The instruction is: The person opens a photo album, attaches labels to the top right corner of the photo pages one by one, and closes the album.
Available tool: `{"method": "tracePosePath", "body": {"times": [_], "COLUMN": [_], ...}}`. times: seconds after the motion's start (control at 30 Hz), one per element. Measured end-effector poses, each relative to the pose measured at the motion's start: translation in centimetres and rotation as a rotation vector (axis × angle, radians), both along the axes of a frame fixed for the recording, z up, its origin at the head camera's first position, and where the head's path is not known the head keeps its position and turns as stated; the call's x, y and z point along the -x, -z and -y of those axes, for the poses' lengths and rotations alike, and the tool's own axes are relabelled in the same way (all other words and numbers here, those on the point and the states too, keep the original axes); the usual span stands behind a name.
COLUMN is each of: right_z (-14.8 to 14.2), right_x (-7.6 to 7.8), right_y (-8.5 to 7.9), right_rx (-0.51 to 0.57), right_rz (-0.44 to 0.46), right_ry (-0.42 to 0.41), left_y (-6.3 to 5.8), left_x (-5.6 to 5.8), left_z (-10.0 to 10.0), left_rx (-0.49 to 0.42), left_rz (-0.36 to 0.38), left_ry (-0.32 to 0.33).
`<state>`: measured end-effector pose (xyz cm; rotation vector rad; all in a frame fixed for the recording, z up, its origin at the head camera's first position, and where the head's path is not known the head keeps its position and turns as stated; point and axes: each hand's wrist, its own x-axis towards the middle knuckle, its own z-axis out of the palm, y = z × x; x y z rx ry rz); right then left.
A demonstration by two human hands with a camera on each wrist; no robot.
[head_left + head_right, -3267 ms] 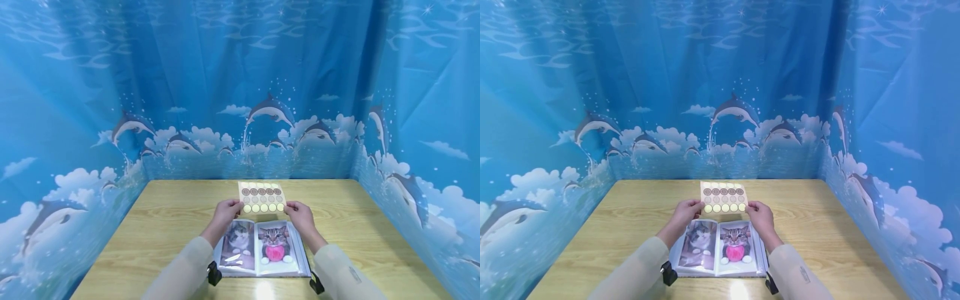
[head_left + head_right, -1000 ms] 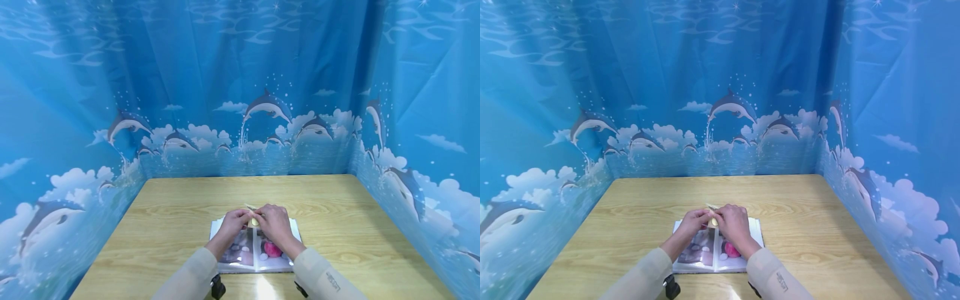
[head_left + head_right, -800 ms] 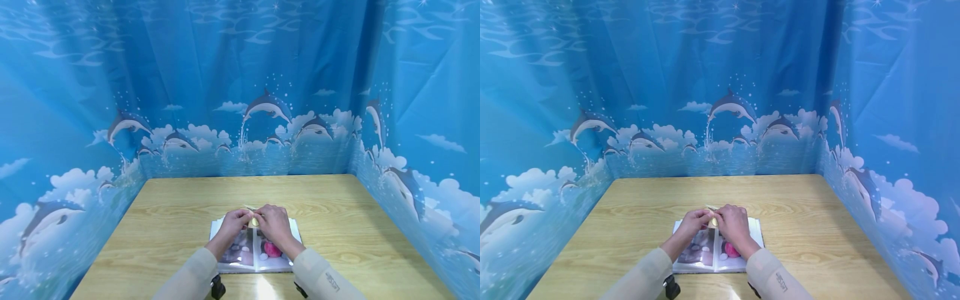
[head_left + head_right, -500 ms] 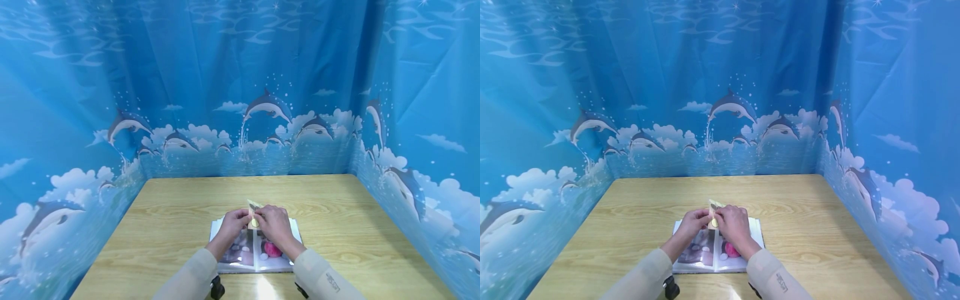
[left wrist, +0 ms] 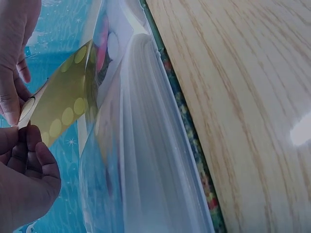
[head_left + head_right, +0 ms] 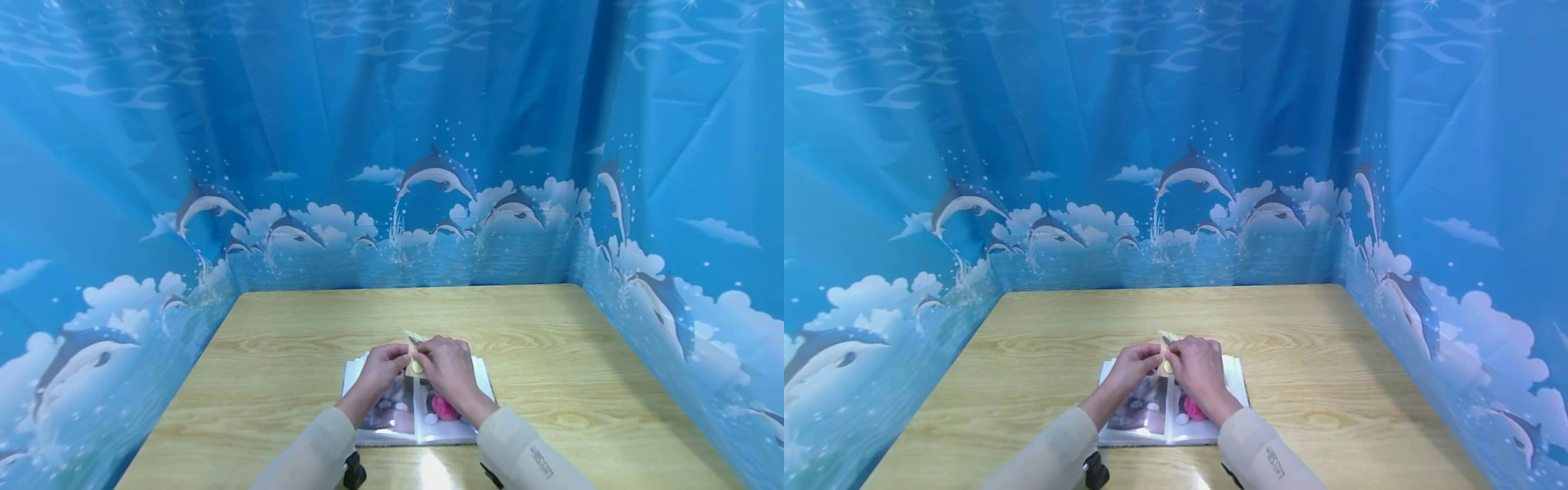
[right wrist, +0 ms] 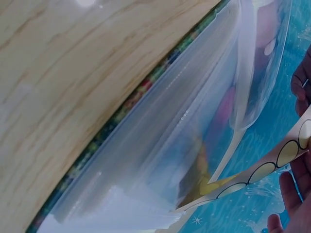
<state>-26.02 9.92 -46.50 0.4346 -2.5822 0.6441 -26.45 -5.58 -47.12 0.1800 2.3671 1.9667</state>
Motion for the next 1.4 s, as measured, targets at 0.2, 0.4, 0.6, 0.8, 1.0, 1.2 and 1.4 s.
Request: {"method": "tracePosePath", "body": {"times": [0.2,0.4,0.6,0.8,1.0,1.2,1.4], "right_z": [0.1,0.2,0.2,0.2,0.3,0.7,1.0], "right_x": [0.0,-0.1,-0.2,-0.3,-0.6,-0.9,-1.1], "right_y": [0.2,0.4,0.5,0.6,0.8,0.8,0.7], "right_rx": [-0.057,-0.073,-0.083,-0.071,-0.066,-0.049,-0.051], "right_rz": [-0.030,-0.065,-0.105,-0.115,-0.104,-0.089,-0.075], "right_ry": [0.008,0.009,0.013,0.006,0.010,0.057,0.072], "left_y": [0.0,0.2,0.2,0.2,0.3,0.2,0.3], "left_x": [0.0,0.1,-0.1,-0.1,0.1,0.1,0.1], "left_z": [0.0,-0.1,-0.1,-0.1,0.0,0.1,0.0], "left_rx": [0.008,0.004,0.008,-0.005,-0.038,-0.054,-0.059], "left_rz": [-0.017,-0.028,-0.038,0.010,0.079,0.102,0.092], "left_ry": [0.001,-0.010,-0.015,-0.046,-0.089,-0.084,-0.097]}}
